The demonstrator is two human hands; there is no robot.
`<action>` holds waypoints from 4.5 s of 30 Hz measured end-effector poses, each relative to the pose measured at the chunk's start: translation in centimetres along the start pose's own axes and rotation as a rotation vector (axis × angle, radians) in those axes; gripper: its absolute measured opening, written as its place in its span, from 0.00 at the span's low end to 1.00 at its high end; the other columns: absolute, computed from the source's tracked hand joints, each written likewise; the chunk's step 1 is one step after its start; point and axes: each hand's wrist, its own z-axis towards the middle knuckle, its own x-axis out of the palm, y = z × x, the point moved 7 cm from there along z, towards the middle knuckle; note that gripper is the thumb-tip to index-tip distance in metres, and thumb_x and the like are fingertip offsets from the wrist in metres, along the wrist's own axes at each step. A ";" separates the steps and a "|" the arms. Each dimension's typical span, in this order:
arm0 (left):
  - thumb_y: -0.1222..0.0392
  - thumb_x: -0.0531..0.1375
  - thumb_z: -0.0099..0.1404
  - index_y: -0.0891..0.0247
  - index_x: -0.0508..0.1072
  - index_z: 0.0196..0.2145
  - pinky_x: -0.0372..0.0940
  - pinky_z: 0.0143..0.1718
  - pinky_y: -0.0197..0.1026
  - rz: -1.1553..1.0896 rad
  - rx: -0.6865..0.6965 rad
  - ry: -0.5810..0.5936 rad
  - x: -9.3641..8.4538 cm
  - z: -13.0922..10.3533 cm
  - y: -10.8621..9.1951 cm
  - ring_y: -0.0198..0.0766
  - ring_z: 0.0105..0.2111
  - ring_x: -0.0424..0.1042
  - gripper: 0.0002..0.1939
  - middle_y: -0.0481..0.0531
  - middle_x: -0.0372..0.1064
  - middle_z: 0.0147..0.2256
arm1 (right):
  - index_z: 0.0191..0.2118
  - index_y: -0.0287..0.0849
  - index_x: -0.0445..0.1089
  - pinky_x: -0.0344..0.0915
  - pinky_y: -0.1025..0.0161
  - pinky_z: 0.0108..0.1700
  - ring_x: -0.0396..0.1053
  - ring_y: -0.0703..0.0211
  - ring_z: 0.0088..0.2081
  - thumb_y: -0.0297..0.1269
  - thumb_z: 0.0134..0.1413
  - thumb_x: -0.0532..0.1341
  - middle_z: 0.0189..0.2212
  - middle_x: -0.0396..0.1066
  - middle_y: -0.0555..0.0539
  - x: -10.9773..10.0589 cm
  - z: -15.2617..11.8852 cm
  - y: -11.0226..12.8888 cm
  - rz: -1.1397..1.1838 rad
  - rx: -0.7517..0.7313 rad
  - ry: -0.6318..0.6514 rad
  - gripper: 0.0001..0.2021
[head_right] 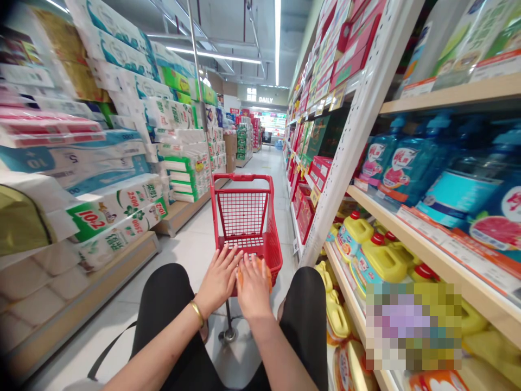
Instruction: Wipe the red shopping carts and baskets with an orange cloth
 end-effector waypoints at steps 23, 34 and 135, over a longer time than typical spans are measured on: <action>0.60 0.50 0.76 0.56 0.58 0.72 0.49 0.72 0.66 -0.031 0.015 -0.018 -0.2 0.0 0.3 0.54 0.76 0.37 0.29 0.52 0.48 0.74 | 0.64 0.39 0.70 0.44 0.37 0.73 0.51 0.41 0.73 0.42 0.76 0.46 0.70 0.61 0.43 -3.8 0.6 -8.3 -0.077 0.171 -0.092 0.25; 0.60 0.49 0.76 0.55 0.57 0.72 0.51 0.72 0.66 -0.037 0.027 -0.021 -0.3 -0.2 0.5 0.53 0.76 0.37 0.29 0.52 0.47 0.74 | 0.66 0.43 0.69 0.41 0.41 0.75 0.56 0.48 0.72 0.41 0.76 0.48 0.68 0.64 0.45 -1.7 0.2 -2.4 0.017 -0.057 0.002 0.23; 0.66 0.53 0.69 0.63 0.62 0.70 0.53 0.71 0.60 -0.022 -0.058 -0.021 0.6 1.3 -1.6 0.53 0.74 0.47 0.32 0.61 0.49 0.73 | 0.37 0.45 0.73 0.50 0.49 0.67 0.69 0.53 0.41 0.34 0.72 0.53 0.33 0.75 0.48 -4.8 -5.5 -3.6 -0.031 0.072 -0.207 0.12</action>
